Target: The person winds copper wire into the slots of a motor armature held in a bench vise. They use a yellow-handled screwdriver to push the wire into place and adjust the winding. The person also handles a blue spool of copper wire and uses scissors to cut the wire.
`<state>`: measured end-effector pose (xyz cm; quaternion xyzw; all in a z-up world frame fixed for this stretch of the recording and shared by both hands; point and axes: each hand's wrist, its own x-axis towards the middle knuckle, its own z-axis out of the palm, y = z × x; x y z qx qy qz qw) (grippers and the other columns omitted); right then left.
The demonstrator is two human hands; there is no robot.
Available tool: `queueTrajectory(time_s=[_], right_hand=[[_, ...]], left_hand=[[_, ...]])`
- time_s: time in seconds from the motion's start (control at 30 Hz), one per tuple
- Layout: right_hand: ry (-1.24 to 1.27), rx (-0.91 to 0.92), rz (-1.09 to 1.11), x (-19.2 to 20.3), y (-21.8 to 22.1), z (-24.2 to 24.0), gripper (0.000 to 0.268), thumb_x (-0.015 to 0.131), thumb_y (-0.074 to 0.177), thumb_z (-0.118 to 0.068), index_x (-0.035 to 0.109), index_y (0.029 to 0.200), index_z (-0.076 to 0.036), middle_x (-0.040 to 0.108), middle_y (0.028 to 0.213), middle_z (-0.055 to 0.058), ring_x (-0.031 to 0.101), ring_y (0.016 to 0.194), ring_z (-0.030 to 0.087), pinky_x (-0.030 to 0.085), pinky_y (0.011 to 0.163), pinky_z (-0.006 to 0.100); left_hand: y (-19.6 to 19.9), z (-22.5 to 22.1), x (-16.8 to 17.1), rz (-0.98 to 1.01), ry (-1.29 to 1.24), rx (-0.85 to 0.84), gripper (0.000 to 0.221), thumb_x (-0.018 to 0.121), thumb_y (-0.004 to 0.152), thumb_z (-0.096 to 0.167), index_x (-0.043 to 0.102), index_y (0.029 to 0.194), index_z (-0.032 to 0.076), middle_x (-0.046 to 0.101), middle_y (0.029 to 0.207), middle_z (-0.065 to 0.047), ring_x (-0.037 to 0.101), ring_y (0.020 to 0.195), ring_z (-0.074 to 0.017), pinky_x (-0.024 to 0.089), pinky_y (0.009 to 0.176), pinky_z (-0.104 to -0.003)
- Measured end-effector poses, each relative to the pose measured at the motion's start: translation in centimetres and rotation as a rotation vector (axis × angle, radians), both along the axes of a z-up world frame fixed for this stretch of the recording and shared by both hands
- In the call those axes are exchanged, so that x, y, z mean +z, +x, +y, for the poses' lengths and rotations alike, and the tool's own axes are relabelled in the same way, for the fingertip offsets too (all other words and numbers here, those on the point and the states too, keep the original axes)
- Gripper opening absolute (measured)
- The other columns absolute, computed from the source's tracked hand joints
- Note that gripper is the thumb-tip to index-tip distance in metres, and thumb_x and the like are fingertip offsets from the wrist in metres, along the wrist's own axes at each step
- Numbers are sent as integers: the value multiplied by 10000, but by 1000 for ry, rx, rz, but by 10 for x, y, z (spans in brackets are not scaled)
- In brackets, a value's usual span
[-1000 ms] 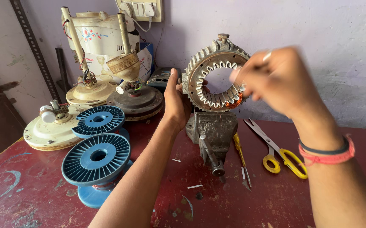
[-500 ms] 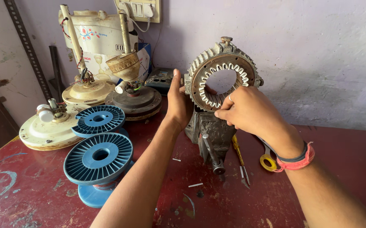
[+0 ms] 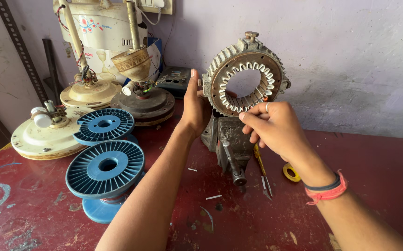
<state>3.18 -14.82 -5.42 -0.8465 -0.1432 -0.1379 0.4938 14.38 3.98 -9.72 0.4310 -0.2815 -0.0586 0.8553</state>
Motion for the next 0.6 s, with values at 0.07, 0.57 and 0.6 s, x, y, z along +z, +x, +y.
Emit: queueTrajectory(time_s=[0.07,0.57,0.6], right_hand=[[39,-22,-90,-2,-1,3,174,708,914,-151,750,945,15,728,696,65,634,499,91,466,389,243],[134,-1,-110,3,6,1,162,686,916,-88,721,1028,23,716,682,93,625,472,99,478,372,256],[122,0,-104,4,6,0,171,684,912,-86,729,1037,23,717,683,94,622,469,100,476,368,258]], left_hand=[[-3,0,1,6,17,15,1010,177,971,753,703,1175,-85,730,1146,-246,644,1139,-331,454,1091,-461],[4,3,0,99,109,40,1053,156,934,787,611,1341,-71,642,1382,-249,559,1309,-321,361,1161,-463],[5,3,-1,83,116,36,1068,158,927,795,603,1353,-77,629,1403,-254,553,1318,-322,355,1164,-465]])
